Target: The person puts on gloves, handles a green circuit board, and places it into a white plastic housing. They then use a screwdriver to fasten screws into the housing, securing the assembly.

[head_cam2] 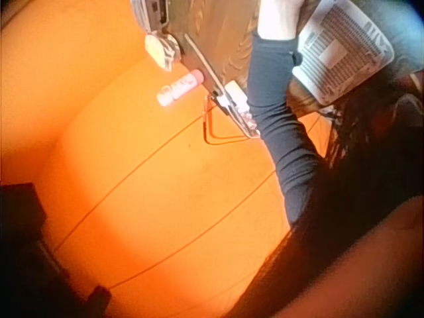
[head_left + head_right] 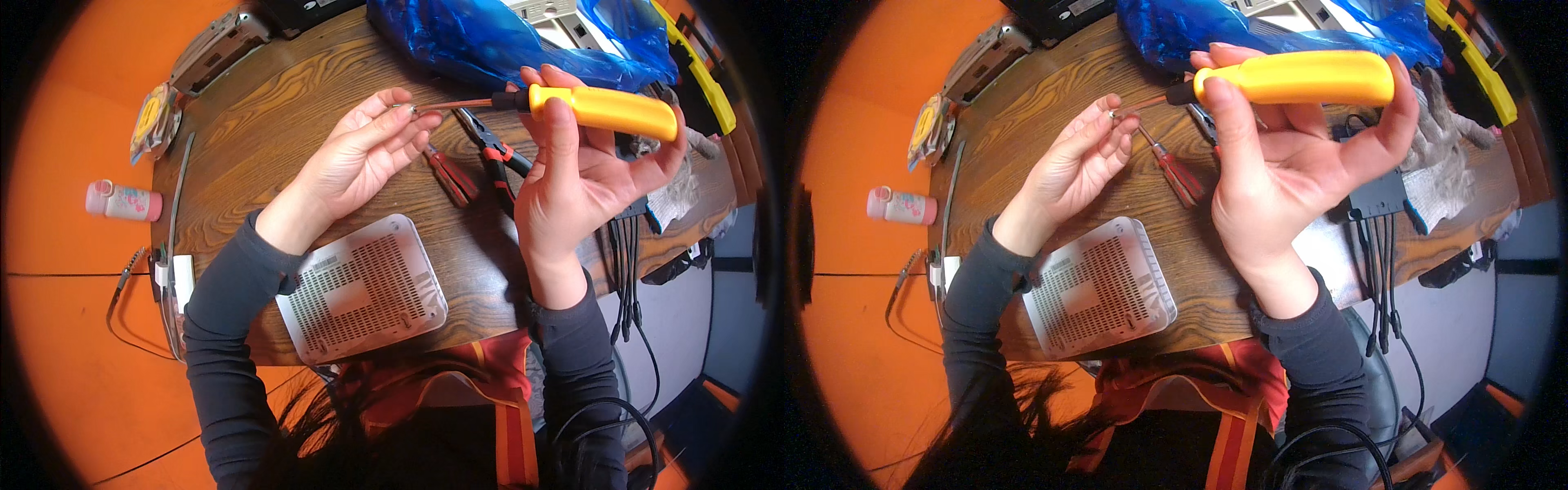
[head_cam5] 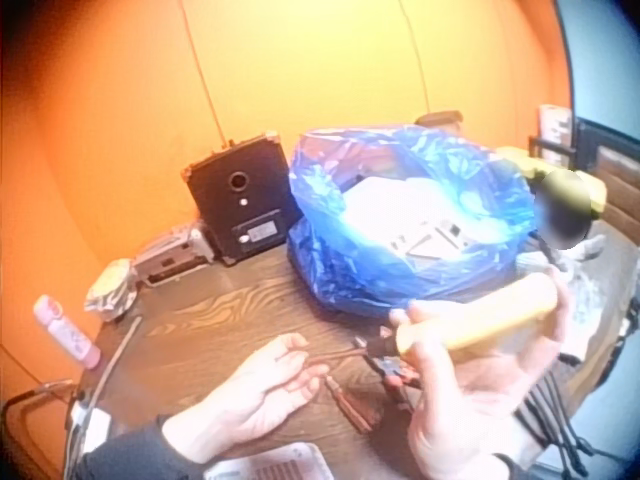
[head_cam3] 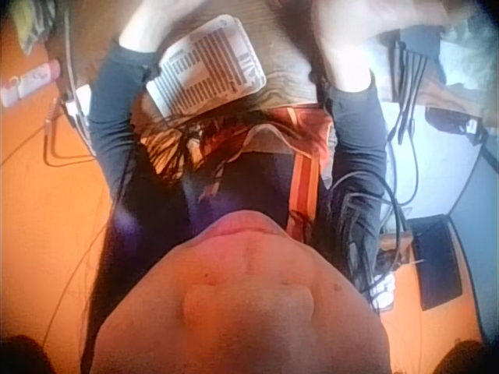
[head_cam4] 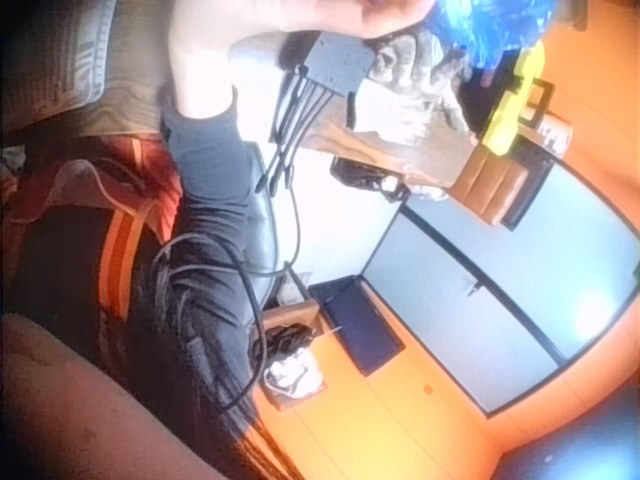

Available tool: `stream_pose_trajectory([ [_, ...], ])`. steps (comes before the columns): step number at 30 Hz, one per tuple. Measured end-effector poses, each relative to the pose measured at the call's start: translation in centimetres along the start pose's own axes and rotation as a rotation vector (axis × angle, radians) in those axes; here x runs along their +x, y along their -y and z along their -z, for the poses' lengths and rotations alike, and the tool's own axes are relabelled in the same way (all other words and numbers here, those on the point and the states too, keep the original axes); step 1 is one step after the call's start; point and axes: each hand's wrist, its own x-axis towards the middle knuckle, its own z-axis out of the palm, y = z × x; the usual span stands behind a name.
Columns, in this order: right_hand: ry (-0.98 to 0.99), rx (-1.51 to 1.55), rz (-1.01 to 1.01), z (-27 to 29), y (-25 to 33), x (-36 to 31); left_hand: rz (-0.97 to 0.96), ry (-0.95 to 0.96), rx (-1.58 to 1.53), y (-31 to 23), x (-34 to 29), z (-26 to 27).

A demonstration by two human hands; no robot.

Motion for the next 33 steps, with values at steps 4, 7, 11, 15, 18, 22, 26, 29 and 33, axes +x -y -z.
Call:
stream_pose_trajectory([
  [4, 0.148, 0.017, 0.171, 0.1, -0.3, 0.0, -0.038, -0.051, -0.045, 0.3, -0.3, -1.1],
  [7, 0.184, -0.033, 0.188, 0.1, -0.3, 0.1, -0.054, -0.168, 0.173, 0.3, -1.0, -2.1],
  [11, -0.002, -0.056, 0.117, 0.4, 0.1, 0.2, -0.265, -0.285, 0.399, 0.3, -3.9, -3.7],
  [15, 0.141, -0.04, -0.003, 0.6, 1.0, -0.1, -0.323, -0.072, 1.328, 3.1, -10.7, -6.6],
  [18, 0.434, 0.075, -0.025, 0.3, 1.3, -0.7, -0.254, 0.159, 1.827, 7.7, -14.9, -8.3],
  [22, 0.531, -0.004, -0.008, -0.6, 1.5, -1.7, -0.213, 0.039, 2.145, 11.7, -16.5, -7.7],
  [26, 0.504, -0.184, -0.047, -1.3, 2.0, -2.3, -0.424, 0.114, 2.418, 12.4, -16.1, -6.3],
  [29, 0.502, -0.225, -0.049, -1.5, 2.0, -2.6, -0.448, 0.124, 2.394, 12.3, -16.2, -6.0],
  [33, 0.592, -0.286, -0.038, -1.4, 1.8, -2.8, -0.477, 0.116, 2.397, 12.7, -16.4, -5.7],
])
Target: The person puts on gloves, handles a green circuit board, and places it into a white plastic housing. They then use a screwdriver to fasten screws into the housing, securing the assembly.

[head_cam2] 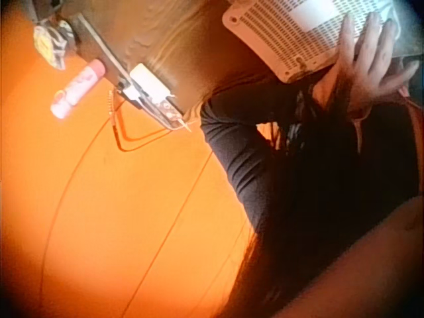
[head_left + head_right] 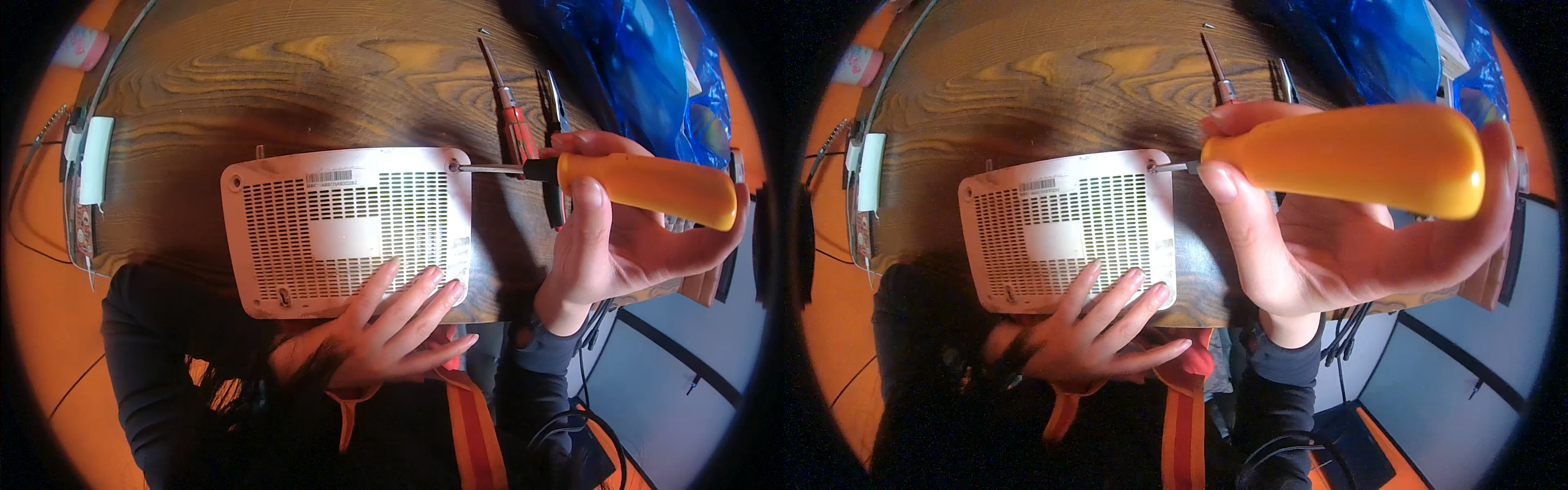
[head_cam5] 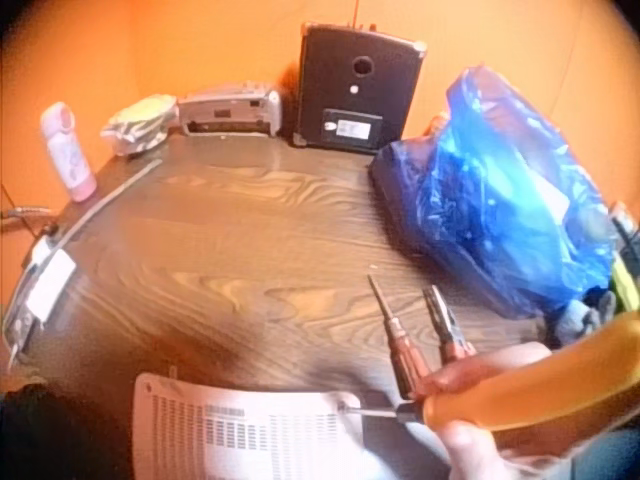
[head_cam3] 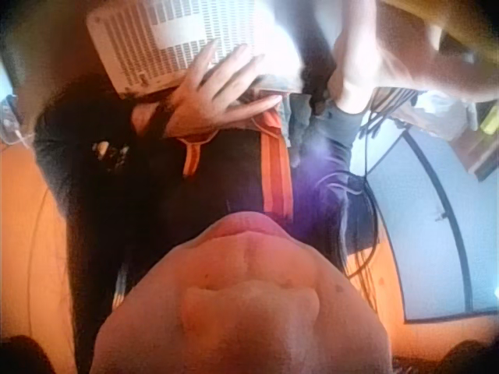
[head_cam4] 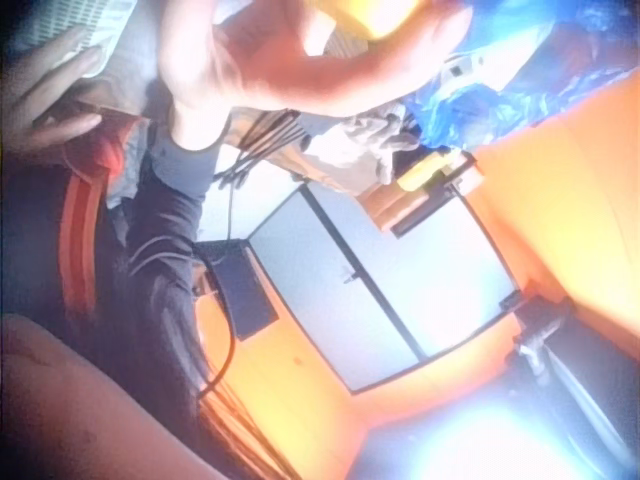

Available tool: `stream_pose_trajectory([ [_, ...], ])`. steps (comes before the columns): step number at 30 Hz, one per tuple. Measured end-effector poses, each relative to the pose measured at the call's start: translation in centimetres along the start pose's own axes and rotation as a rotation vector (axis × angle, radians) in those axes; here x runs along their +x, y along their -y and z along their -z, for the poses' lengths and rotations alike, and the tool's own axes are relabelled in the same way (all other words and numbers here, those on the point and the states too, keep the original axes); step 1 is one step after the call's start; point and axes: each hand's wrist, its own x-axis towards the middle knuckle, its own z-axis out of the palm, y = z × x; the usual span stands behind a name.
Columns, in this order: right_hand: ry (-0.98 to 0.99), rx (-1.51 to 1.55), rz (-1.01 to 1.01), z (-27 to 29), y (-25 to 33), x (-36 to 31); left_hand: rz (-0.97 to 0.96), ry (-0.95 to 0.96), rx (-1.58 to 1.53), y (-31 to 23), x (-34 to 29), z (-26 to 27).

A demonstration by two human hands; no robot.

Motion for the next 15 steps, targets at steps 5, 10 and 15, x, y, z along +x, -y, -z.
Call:
stream_pose_trajectory([
  [5, 0.092, 0.023, 0.022, 0.21, -0.03, 0.08, 0.068, -0.052, -0.182, -0.31, 0.07, -0.26],
  [10, 0.162, -0.002, 0.035, 0.28, -0.18, 0.09, 0.087, -0.083, -0.124, -0.52, 0.2, -0.46],
  [15, 0.215, 0.006, 0.031, 0.34, -0.08, 0.0, 0.095, -0.081, -0.134, -0.57, 0.16, -0.49],
])
